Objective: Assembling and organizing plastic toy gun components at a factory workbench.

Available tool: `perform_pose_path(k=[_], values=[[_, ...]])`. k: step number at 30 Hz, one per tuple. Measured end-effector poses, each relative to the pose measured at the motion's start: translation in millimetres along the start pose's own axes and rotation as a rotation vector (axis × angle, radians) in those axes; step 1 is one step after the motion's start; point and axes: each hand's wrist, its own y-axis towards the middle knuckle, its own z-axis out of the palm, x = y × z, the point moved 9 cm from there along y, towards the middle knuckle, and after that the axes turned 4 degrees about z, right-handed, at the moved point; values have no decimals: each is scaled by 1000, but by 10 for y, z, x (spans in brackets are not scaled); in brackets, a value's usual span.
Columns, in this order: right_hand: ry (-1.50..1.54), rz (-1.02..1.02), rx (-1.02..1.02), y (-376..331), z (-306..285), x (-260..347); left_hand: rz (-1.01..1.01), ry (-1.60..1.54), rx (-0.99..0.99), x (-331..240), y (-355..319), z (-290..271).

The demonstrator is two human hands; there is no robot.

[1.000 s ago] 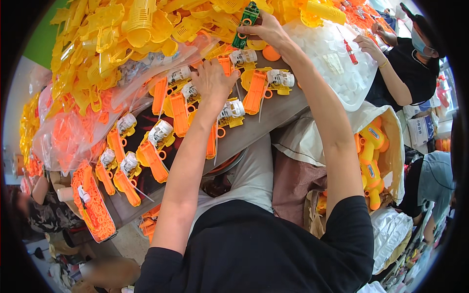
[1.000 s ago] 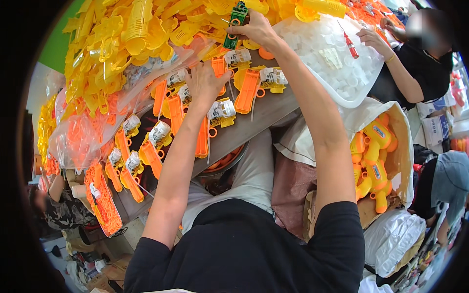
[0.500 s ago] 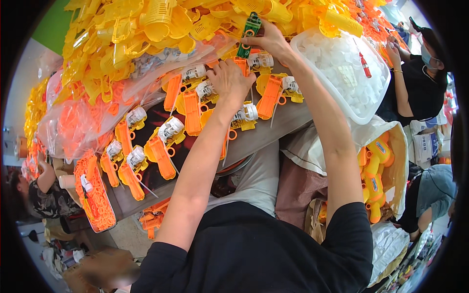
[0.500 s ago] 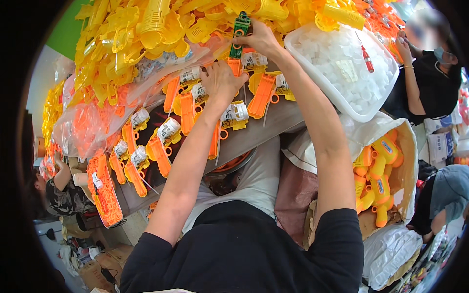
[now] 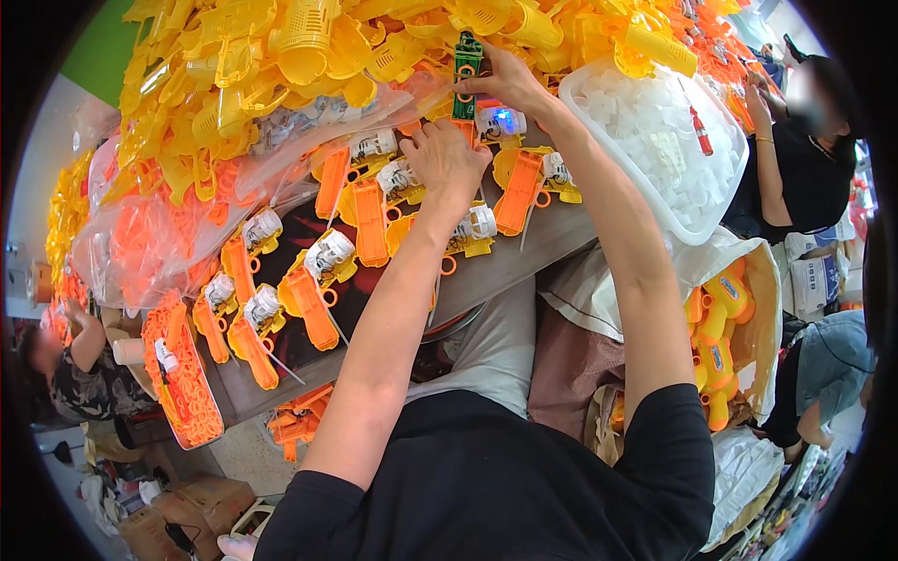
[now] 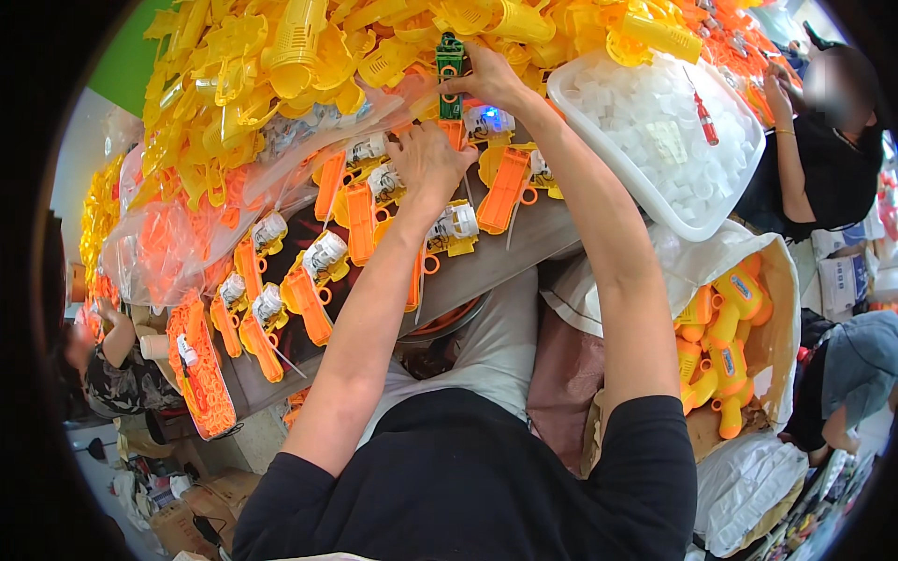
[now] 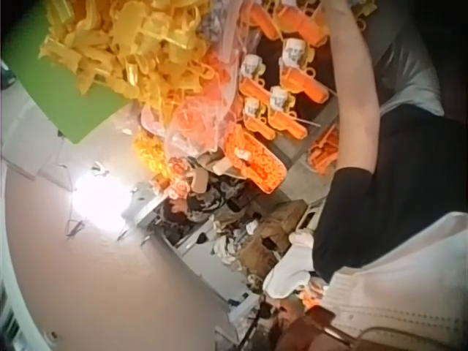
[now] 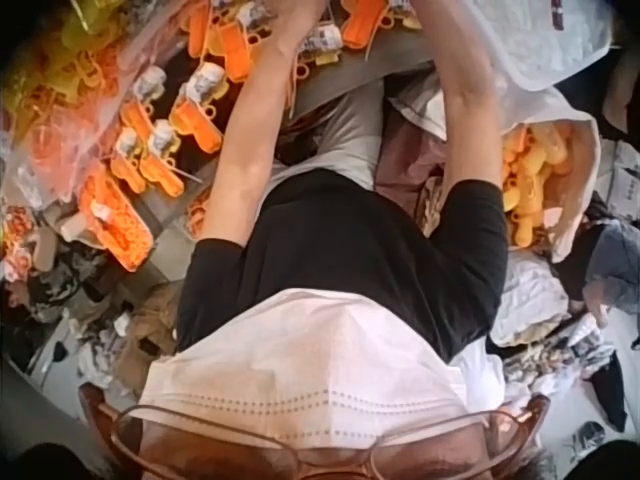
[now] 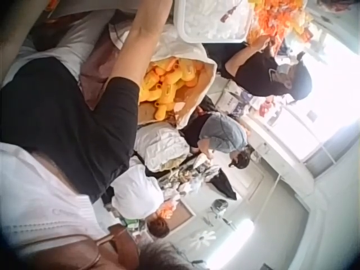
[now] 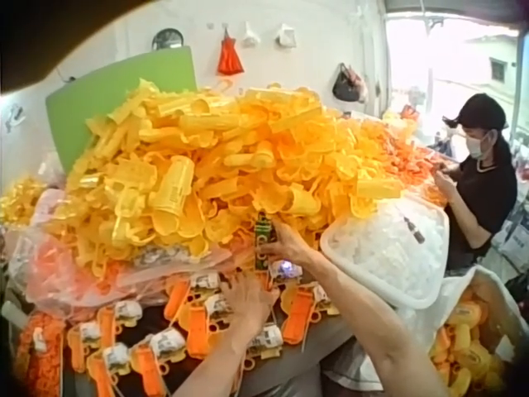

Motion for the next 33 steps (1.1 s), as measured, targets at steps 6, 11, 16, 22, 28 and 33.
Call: perform_pose_path(k=[6,11,16,22,28,33], values=[[24,45,12,-47,14,46,-7,-26,0,34,-24,-8],[-31,43,-37,-119,36,238,145,-44,-220,221,-267,-397],[310,41,-6,-289,110,636,-9,-44,-240,1186,-788,-959],[336,77,104,-286,925,815,-95,5,-115,1399,-1078,-803],[265,33,129,-296,1318,964,-152,-25,-182,1411,-1106,-895],[252,97,99,-327,1047,932,-35,-147,-76,1280,-1172,-1029]])
